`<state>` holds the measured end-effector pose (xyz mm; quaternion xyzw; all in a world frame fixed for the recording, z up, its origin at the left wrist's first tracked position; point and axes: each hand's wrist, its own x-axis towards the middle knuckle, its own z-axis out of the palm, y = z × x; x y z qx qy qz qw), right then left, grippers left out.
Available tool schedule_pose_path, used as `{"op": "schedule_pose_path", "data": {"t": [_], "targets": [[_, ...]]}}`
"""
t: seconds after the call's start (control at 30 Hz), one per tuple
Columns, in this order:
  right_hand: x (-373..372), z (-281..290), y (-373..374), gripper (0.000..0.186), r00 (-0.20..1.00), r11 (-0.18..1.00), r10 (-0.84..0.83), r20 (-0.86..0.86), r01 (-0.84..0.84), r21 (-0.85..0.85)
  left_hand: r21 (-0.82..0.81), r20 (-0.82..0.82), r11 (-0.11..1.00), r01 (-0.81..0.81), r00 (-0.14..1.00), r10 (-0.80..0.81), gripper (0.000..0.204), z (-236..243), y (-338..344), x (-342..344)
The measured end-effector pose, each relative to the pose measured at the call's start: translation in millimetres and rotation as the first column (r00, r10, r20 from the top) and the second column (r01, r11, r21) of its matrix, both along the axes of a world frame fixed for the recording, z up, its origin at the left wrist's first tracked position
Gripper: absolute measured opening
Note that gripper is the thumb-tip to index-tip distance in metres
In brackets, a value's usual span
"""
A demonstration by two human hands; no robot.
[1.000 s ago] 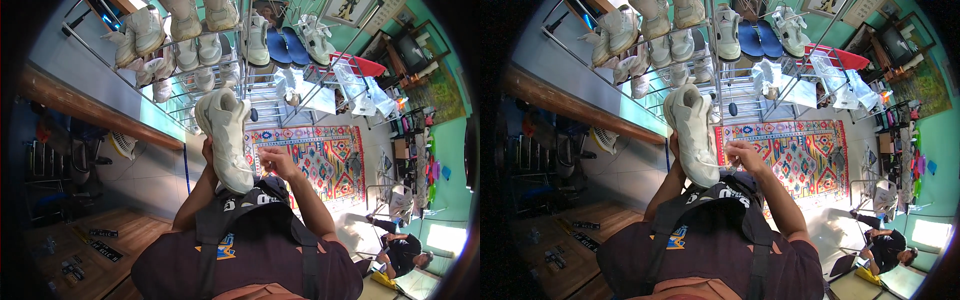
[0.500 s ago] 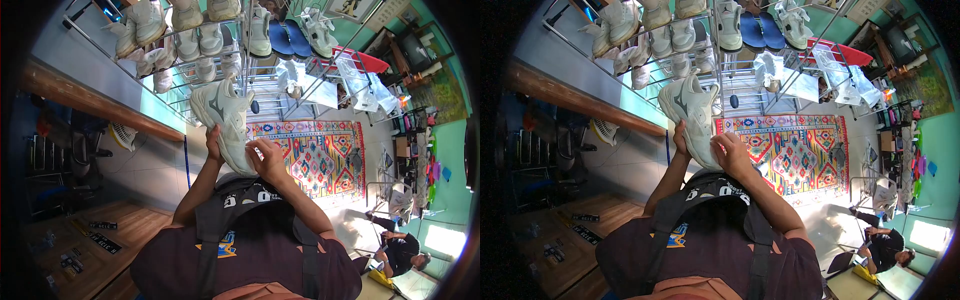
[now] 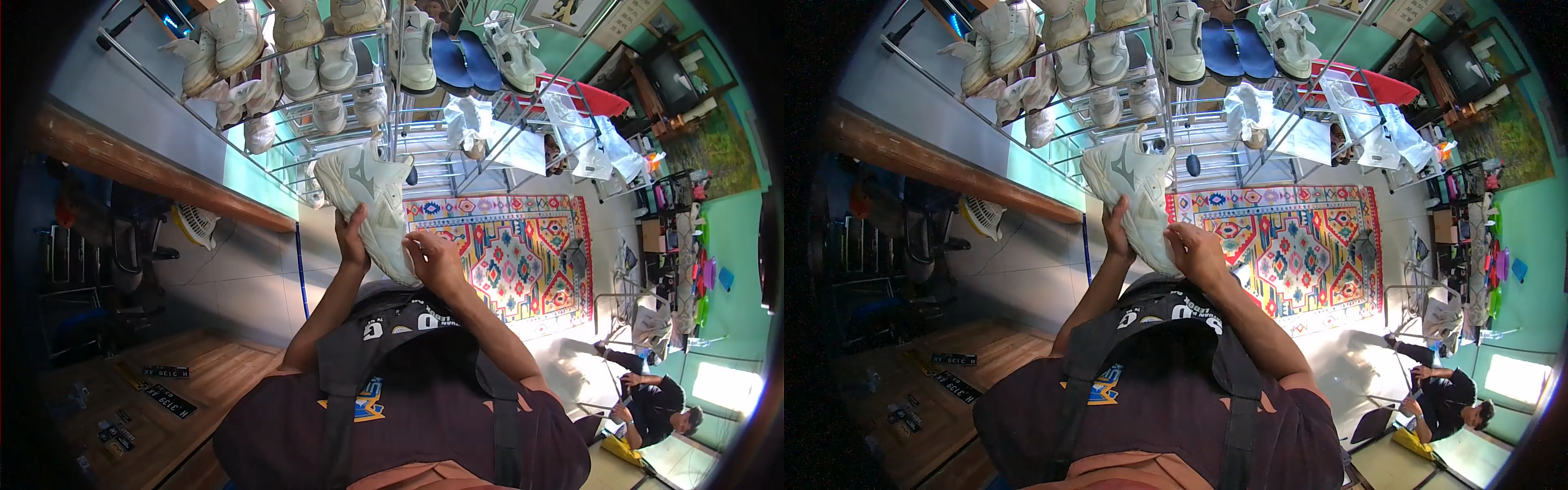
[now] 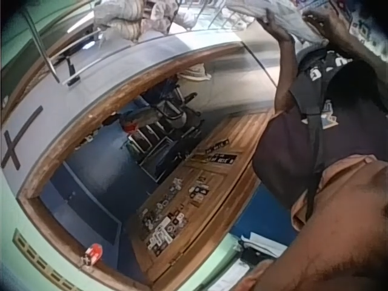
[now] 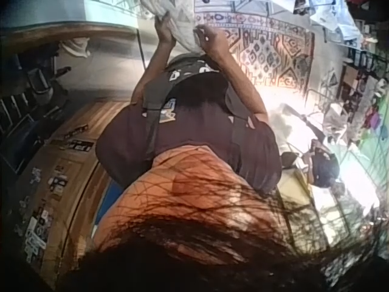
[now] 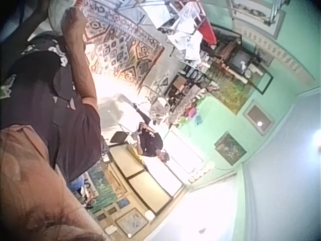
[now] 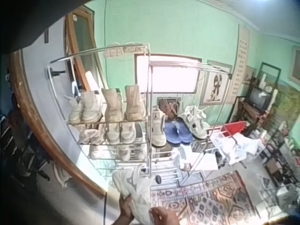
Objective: Replacing the laces and inspecting a shoe in a repair shop.
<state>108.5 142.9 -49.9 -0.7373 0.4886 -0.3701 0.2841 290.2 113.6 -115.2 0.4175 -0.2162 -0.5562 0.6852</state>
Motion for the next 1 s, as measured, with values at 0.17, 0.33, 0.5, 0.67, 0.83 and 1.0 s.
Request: {"op": "schedule_pose_path", "data": {"t": [0.17,0.33,0.5,0.67,0.83,1.0], "targets": [[-1.2,-11.3,-2.5,0.017,1.0,0.994,-0.021,0.006,0.021,0.106,-0.039,0.182,0.994,-0.104,0.977,0.11,0.064,7.9,3.4,-2.1],[-17.2,-27.1,-17.1,0.024,0.798,0.606,-0.236,0.554,-0.325,0.726,-0.401,0.539,0.915,-0.048,0.795,0.278,0.084,-2.7,7.0,10.5],[-2.6,2.2,-11.4,0.017,0.971,0.912,-0.025,0.239,-0.076,0.404,-0.233,0.318,0.959,-0.159,0.92,0.23,0.074,8.3,-2.0,4.8],[-16.2,24.4,-20.5,0.012,0.963,0.96,0.244,-0.112,-0.256,-0.115,0.097,-0.152,0.99,0.102,0.985,-0.087,0.05,-2.2,-21.8,25.6],[-58.1,34.5,-32.8,0.016,0.911,0.935,0.152,0.383,-0.258,0.242,0.032,-0.45,0.926,0.375,0.833,-0.322,0.061,11.7,-21.9,57.9],[-67.2,7.9,-62.2,0.023,0.892,0.852,-0.028,0.45,-0.214,0.478,-0.102,-0.583,0.921,0.376,0.727,-0.361,0.082,2.3,-17.2,50.6]]}}
